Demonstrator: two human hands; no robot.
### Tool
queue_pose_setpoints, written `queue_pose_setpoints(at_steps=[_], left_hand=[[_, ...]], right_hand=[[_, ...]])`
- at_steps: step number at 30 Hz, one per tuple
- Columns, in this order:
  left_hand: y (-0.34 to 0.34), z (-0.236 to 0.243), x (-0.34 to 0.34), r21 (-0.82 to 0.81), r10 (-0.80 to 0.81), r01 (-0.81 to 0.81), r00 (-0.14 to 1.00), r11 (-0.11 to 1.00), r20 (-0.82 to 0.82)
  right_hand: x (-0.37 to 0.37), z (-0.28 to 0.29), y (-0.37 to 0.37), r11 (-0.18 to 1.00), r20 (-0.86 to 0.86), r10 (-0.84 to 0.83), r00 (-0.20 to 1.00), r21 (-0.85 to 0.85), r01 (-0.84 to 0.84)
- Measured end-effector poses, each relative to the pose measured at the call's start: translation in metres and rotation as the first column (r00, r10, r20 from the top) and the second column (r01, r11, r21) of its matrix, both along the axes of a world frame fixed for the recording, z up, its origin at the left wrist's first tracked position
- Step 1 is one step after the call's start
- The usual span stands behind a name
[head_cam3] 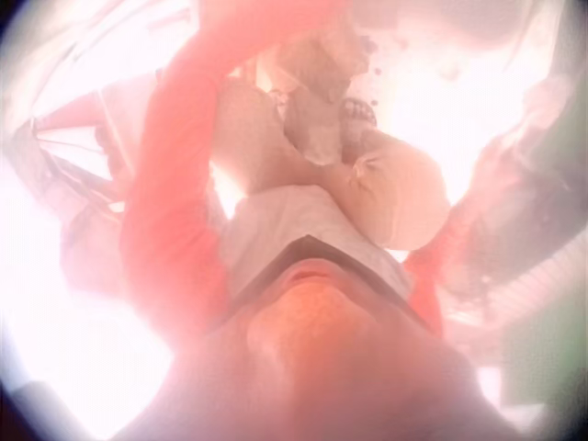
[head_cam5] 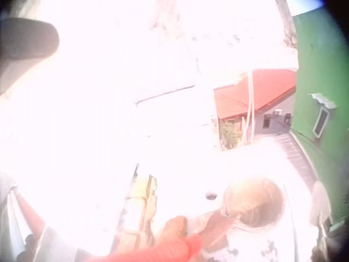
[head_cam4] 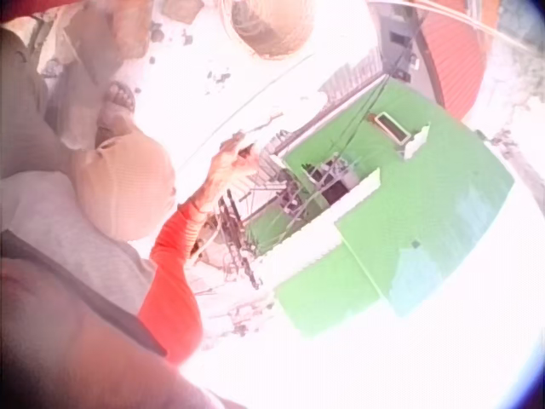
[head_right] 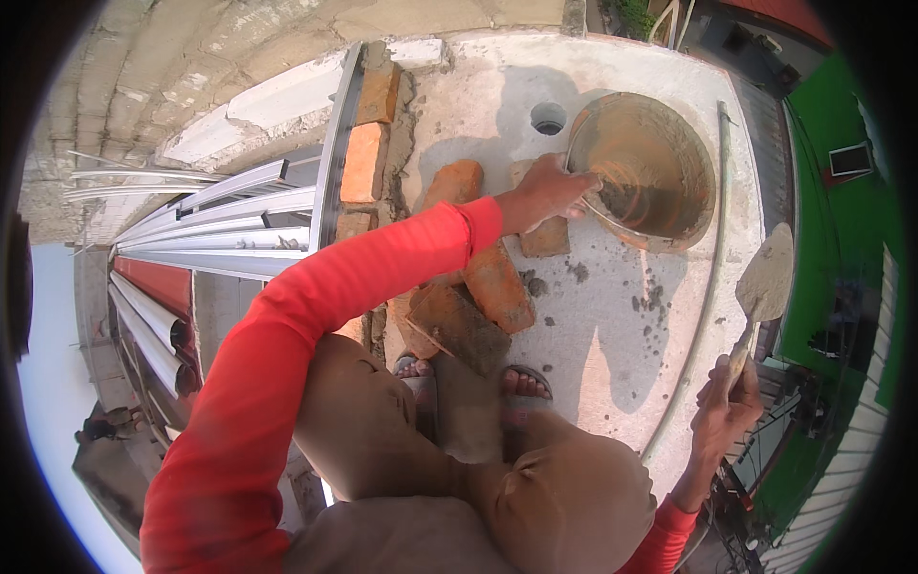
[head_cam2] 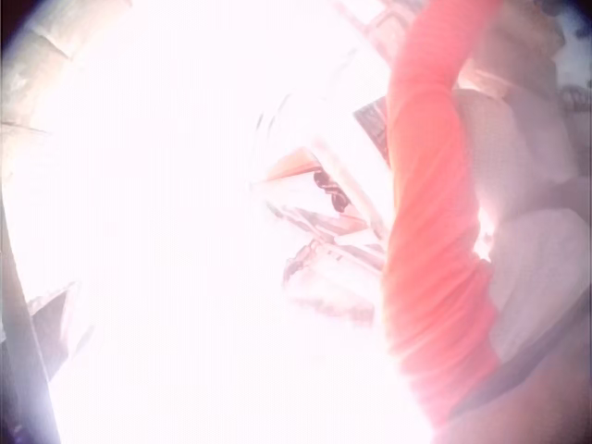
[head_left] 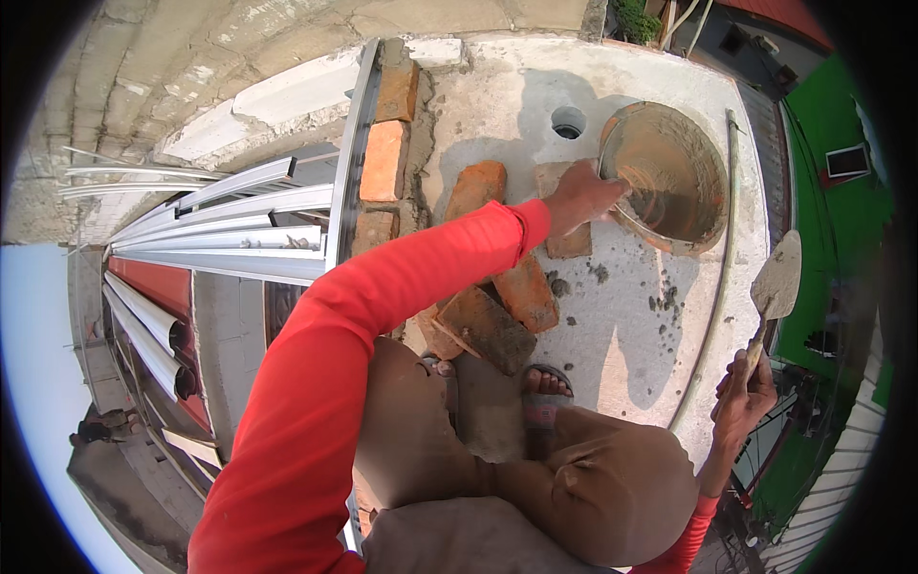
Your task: The person is laying bricks to build a wall. They scoop mortar from a bucket using a trowel, apply it to the bricks, and place them in a line. They also use a long metal bar to level the mortar and adjust the bricks.
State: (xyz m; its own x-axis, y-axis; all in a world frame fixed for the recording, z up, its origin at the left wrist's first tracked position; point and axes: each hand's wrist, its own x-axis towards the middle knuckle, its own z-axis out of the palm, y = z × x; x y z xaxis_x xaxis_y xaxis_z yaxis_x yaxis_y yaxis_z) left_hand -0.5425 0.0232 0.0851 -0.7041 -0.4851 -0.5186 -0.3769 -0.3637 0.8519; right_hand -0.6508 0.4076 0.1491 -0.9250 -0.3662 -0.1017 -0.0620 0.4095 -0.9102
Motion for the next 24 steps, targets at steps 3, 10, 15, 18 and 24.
queue_pose_setpoints(at_steps=[3, 10, 15, 18, 24], left_hand=[[-0.005, 0.035, -0.012, -0.095, -0.072, 0.077, 0.996, 0.992, 0.061], [-0.032, 0.167, 0.124, -0.205, 0.222, -0.229, 0.973, 0.952, -0.058], [-0.027, 0.232, 0.297, -0.406, 0.488, -0.551, 0.835, 0.730, -0.255], [-0.001, 0.251, 0.390, -0.113, 0.768, -0.791, 0.612, 0.602, -0.189], [0.100, 0.233, 0.564, -0.439, 0.951, -0.897, 0.181, 0.055, -0.250]], right_hand=[[-0.013, 0.015, -0.021, 0.967, -0.138, 0.065, 0.988, -0.234, -0.096], [-0.003, 0.080, -0.142, 0.788, -0.246, 0.060, 0.967, -0.583, -0.197], [0.044, 0.054, -0.243, 0.702, -0.197, 0.503, 0.841, -0.475, -0.531], [0.080, 0.025, -0.289, 0.613, -0.063, 0.751, 0.657, -0.305, -0.729], [0.141, 0.000, -0.340, 0.311, -0.260, 0.916, 0.307, -0.026, -0.950]])
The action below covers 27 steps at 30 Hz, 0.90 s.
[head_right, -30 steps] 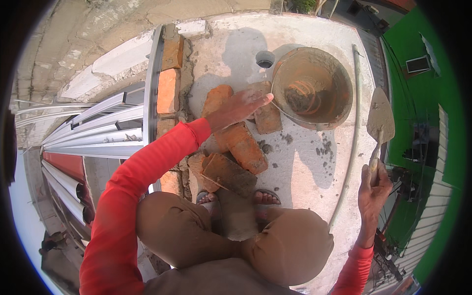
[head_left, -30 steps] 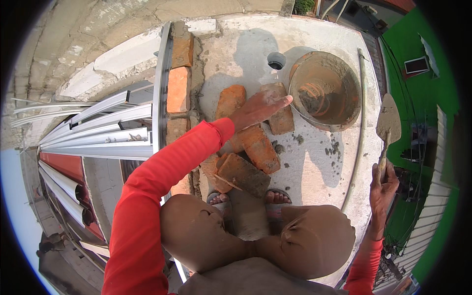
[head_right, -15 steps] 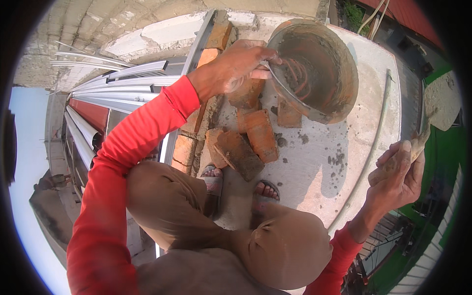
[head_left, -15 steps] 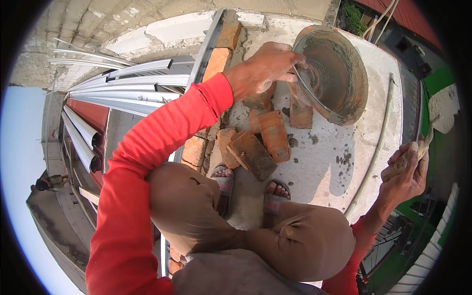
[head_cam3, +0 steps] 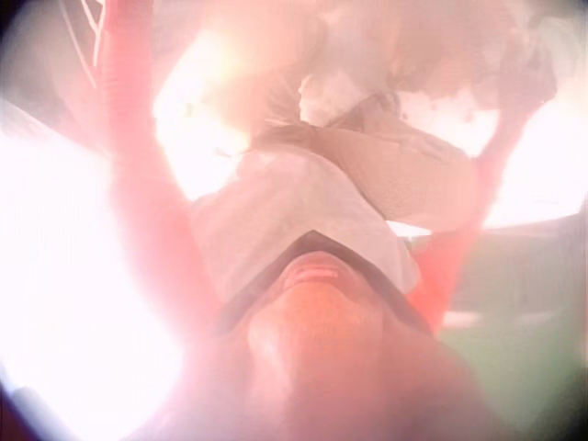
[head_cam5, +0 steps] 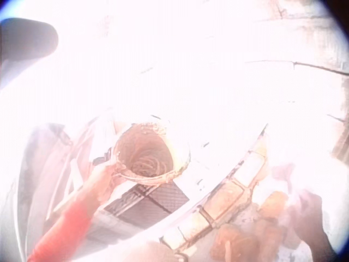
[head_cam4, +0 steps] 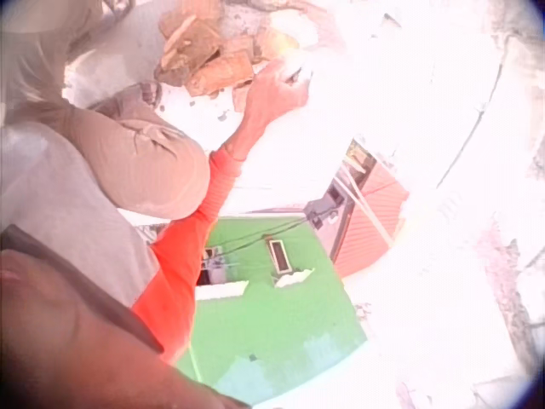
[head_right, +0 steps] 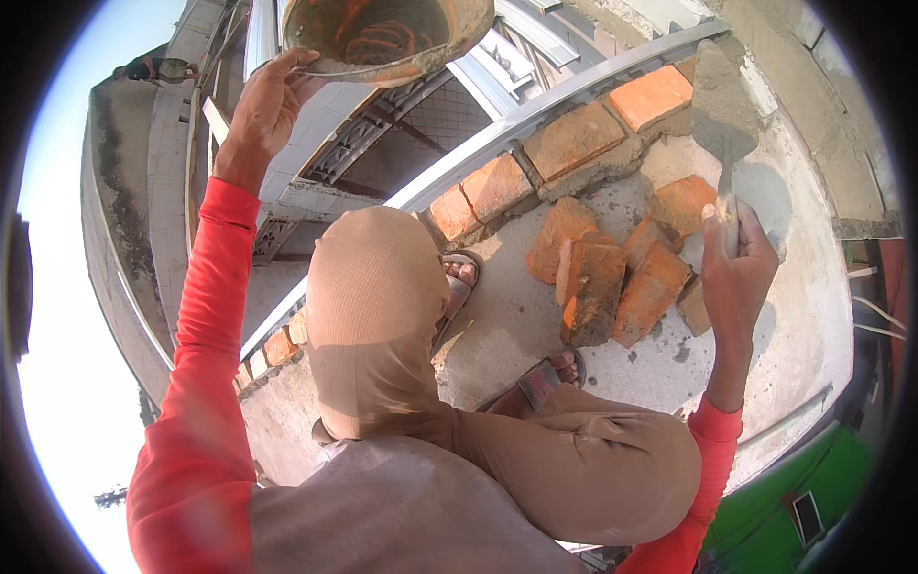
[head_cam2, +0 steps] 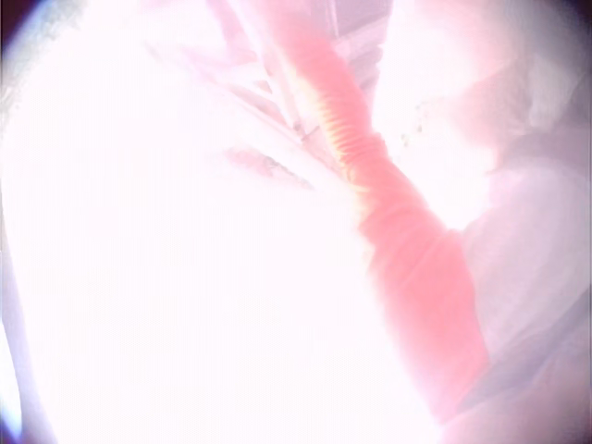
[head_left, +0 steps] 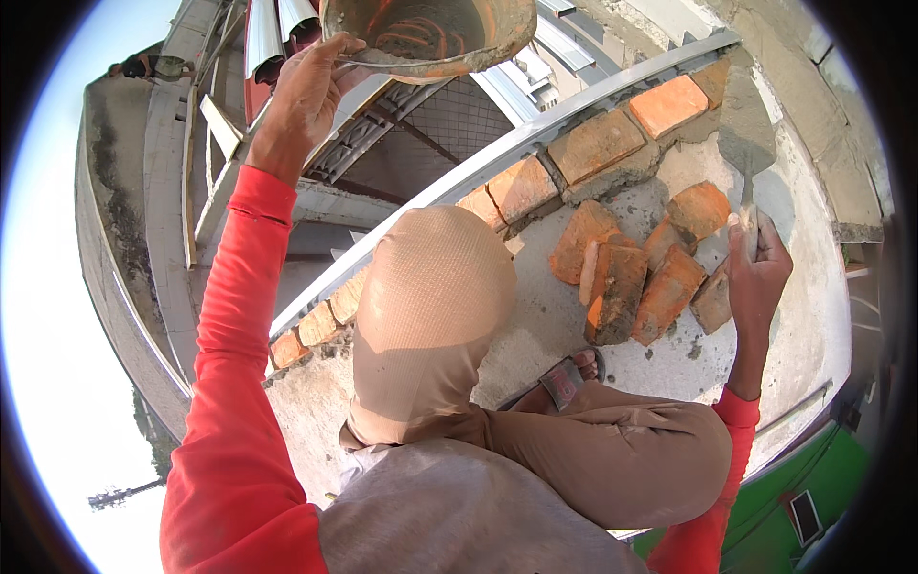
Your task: The person is laying bricks to build a wall. They scoop mortar from a bucket using a trowel, apply it to the bricks, and place them in a line. They also use a long metal bar to level the mortar and adjust the bricks.
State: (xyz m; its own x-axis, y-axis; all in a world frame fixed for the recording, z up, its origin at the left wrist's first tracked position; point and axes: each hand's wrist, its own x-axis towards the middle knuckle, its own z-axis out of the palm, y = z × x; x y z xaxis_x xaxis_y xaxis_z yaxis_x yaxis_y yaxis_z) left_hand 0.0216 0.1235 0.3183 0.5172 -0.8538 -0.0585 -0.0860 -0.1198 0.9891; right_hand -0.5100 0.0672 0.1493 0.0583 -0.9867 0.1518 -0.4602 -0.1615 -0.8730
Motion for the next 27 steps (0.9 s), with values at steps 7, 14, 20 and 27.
queue_pose_setpoints(at_steps=[7, 14, 20, 27], left_hand=[[0.139, -0.102, 0.169, 0.106, 0.487, -0.477, 0.864, 0.873, -0.123], [0.185, -0.241, 0.290, 0.255, 0.648, -0.596, 0.707, 0.761, -0.283], [0.222, -0.343, 0.340, 0.384, 0.724, -0.614, 0.599, 0.690, -0.342], [0.272, -0.405, 0.353, 0.447, 0.740, -0.592, 0.578, 0.670, -0.345]], right_hand=[[0.034, -0.011, -0.040, 0.977, -0.450, 0.150, 0.880, -0.071, -0.203], [0.070, 0.002, -0.055, 0.951, -0.515, 0.310, 0.799, 0.174, -0.257], [0.147, 0.004, -0.086, 0.896, -0.646, 0.443, 0.621, 0.335, -0.292], [0.197, -0.005, -0.078, 0.817, -0.651, 0.565, 0.507, 0.356, -0.454]])
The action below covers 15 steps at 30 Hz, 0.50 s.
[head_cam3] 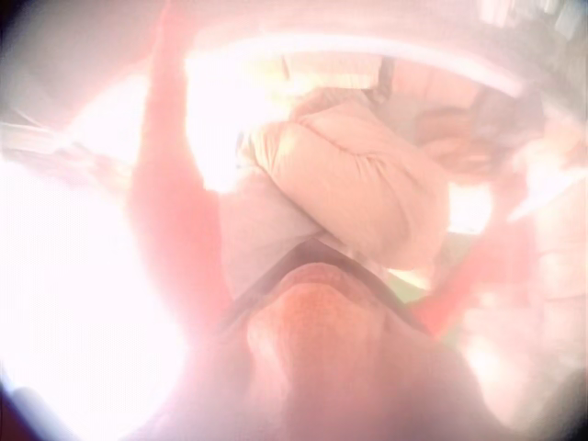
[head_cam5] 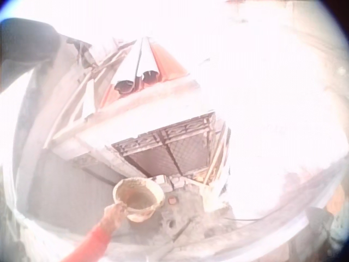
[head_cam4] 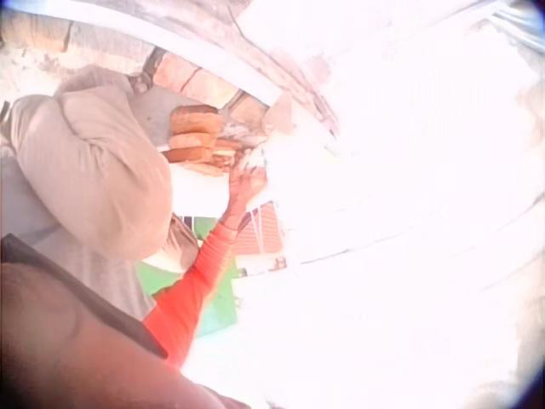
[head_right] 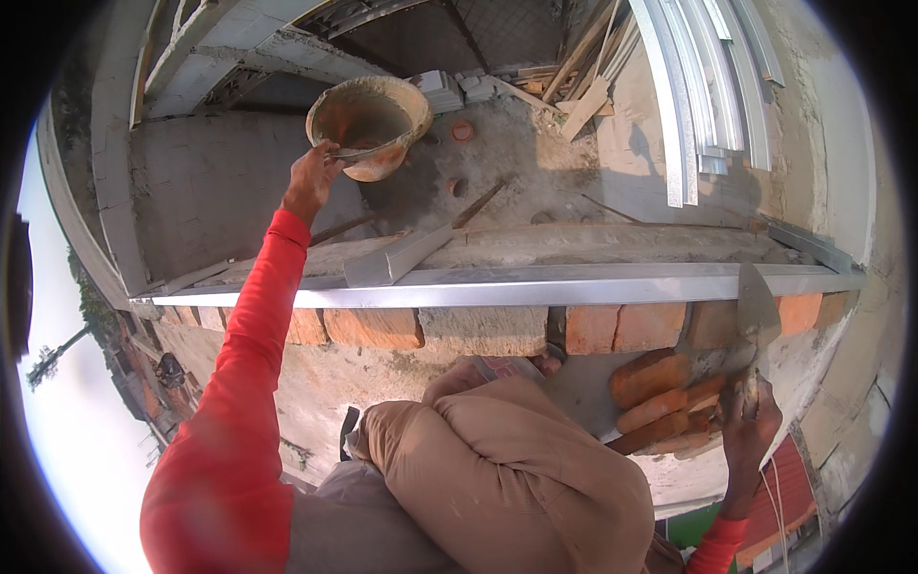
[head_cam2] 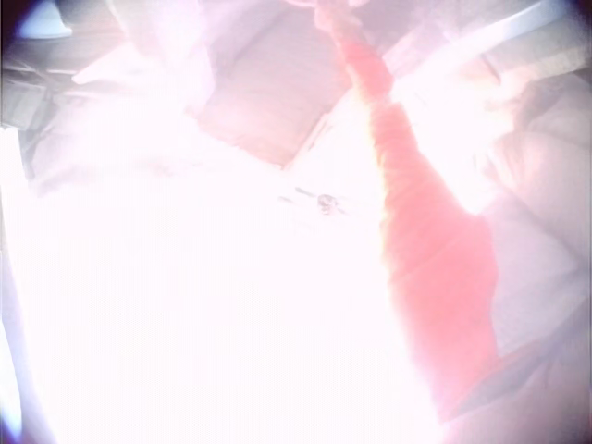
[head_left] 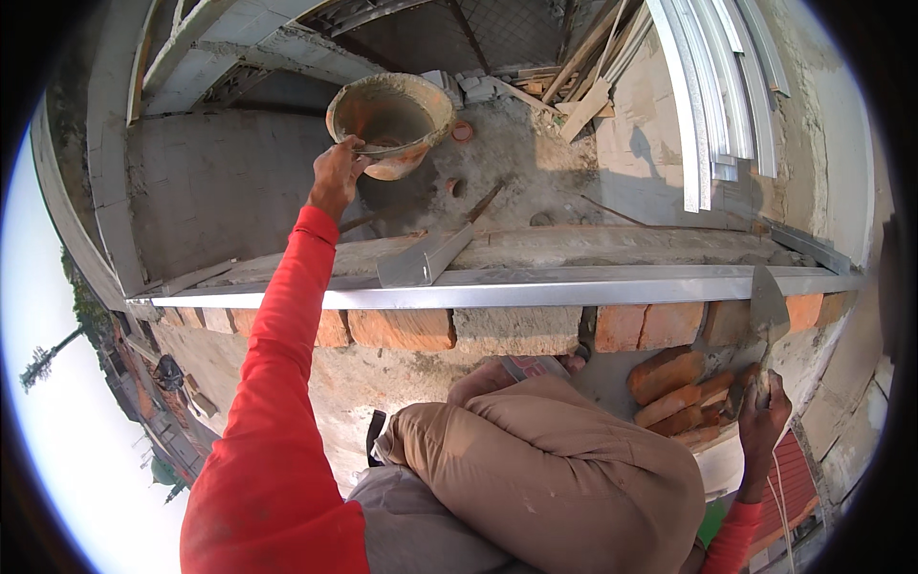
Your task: The person is laying bricks to build a wall. They scoop mortar from a bucket using a trowel, apply it to the bricks, and place them in a line. They also use a long metal bar to level the mortar and adjust the bricks.
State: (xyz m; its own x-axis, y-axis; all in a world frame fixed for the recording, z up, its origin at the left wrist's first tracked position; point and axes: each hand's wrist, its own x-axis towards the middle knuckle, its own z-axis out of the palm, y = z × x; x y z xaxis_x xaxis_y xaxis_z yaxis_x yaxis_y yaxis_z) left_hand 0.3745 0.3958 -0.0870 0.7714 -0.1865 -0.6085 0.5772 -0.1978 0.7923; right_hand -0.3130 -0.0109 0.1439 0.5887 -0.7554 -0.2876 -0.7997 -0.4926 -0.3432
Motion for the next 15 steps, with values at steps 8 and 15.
queue_pose_setpoints(at_steps=[8, 15], left_hand=[[0.033, -0.032, 0.013, 0.081, 0.159, -0.154, 0.985, 0.985, -0.060], [0.088, -0.082, 0.020, 0.006, 0.056, -0.056, 0.998, 0.998, -0.013]], right_hand=[[-0.057, -0.006, 0.001, 0.961, -0.163, -0.119, 0.979, -0.266, 0.072], [-0.118, 0.007, -0.005, 0.902, -0.165, -0.209, 0.964, -0.413, 0.125]])
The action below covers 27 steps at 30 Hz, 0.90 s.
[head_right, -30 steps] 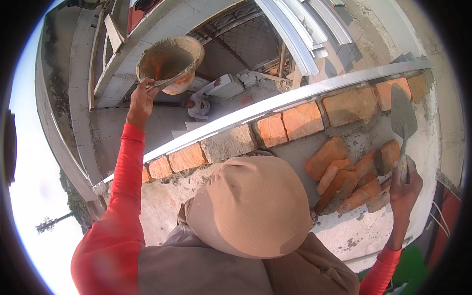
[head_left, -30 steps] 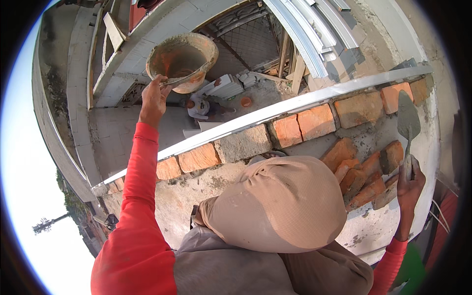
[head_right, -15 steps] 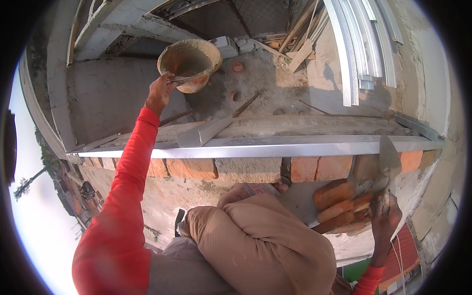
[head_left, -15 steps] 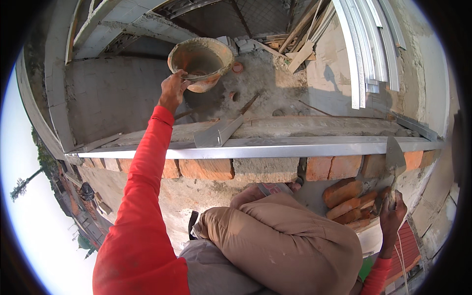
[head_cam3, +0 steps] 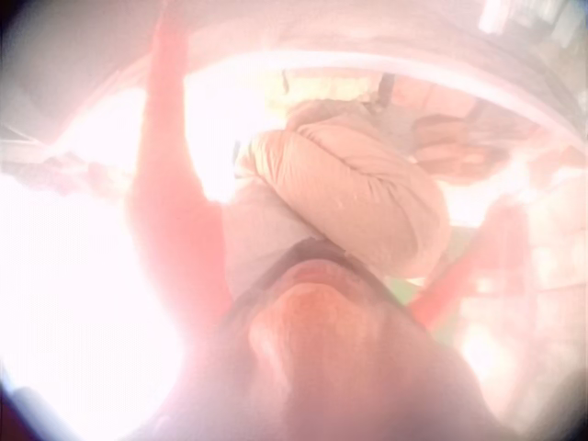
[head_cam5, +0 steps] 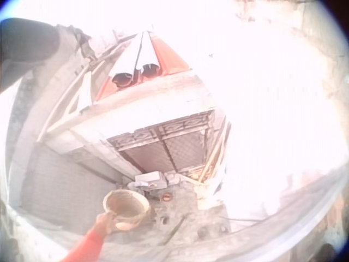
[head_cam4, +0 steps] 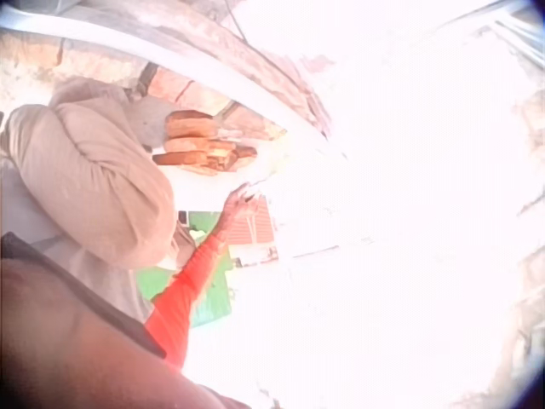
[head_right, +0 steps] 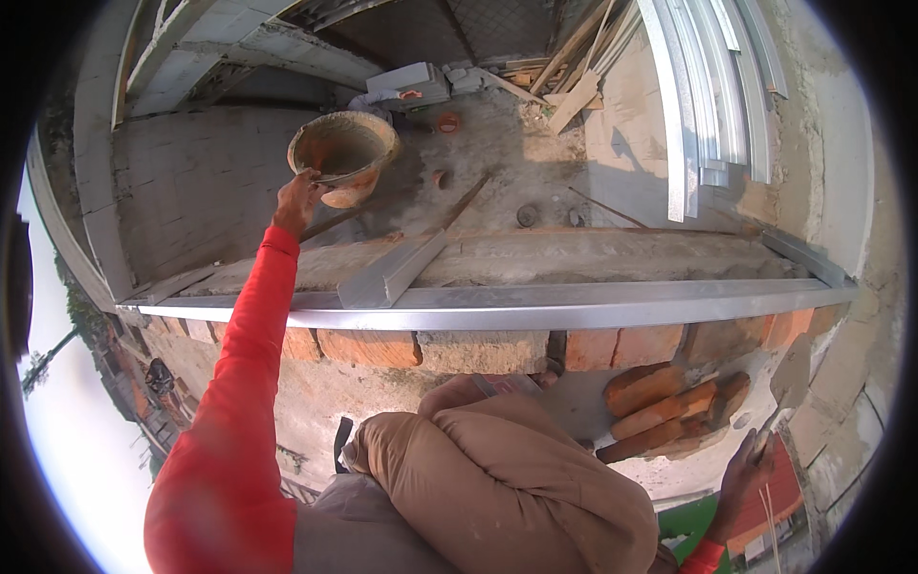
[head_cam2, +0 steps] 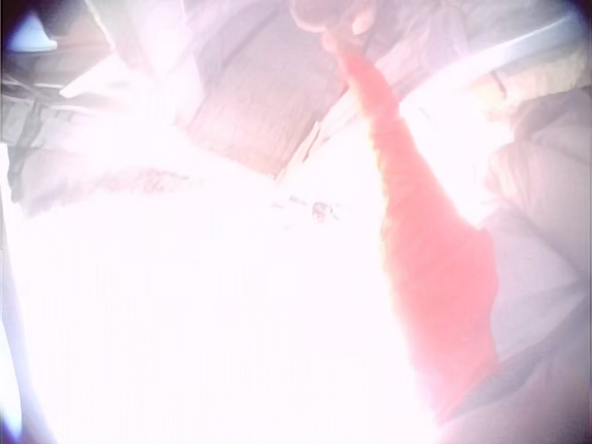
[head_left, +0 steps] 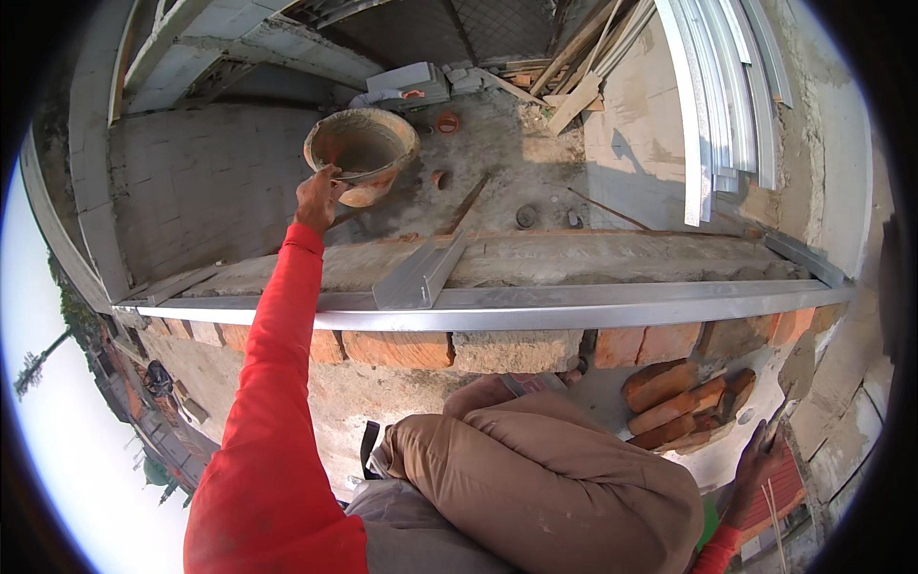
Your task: The person is laying bricks to build a wall. They scoop mortar from a bucket using a trowel, apply it to the bricks, and place them in a line. They also use a long metal bar to level the mortar and adjust the bricks.
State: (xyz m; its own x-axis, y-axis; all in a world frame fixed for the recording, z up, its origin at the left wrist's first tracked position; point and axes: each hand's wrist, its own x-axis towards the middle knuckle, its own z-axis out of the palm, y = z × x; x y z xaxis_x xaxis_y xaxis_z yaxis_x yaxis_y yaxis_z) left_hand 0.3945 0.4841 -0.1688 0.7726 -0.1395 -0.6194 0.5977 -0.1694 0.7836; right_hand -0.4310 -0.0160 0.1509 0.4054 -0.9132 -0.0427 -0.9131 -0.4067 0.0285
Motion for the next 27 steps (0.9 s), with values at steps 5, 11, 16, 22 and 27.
queue_pose_setpoints(at_steps=[5, 11, 16, 22, 27], left_hand=[[0.043, -0.023, 0.003, 0.667, -0.778, 0.400, 0.308, 0.629, 0.548], [0.057, -0.039, 0.011, 0.499, -0.626, 0.398, 0.623, 0.770, 0.469], [0.054, -0.049, 0.005, 0.240, -0.275, 0.202, 0.903, 0.950, 0.329], [0.053, -0.045, 0.010, 0.319, -0.360, 0.241, 0.844, 0.917, 0.397], [0.034, -0.011, 0.017, 0.910, -0.901, 0.188, 0.314, 0.369, 0.300]], right_hand=[[-0.025, -0.001, 0.002, 0.999, 0.006, -0.025, 1.000, -0.031, 0.025], [-0.049, 0.017, 0.010, 0.968, -0.139, -0.168, 0.976, 0.166, 0.190], [-0.085, 0.013, 0.018, 0.930, -0.121, -0.320, 0.940, 0.147, 0.336], [-0.093, 0.018, 0.028, 0.912, -0.182, -0.375, 0.909, 0.100, 0.397], [-0.077, 0.035, 0.038, 0.927, -0.094, -0.316, 0.944, 0.179, 0.328]])
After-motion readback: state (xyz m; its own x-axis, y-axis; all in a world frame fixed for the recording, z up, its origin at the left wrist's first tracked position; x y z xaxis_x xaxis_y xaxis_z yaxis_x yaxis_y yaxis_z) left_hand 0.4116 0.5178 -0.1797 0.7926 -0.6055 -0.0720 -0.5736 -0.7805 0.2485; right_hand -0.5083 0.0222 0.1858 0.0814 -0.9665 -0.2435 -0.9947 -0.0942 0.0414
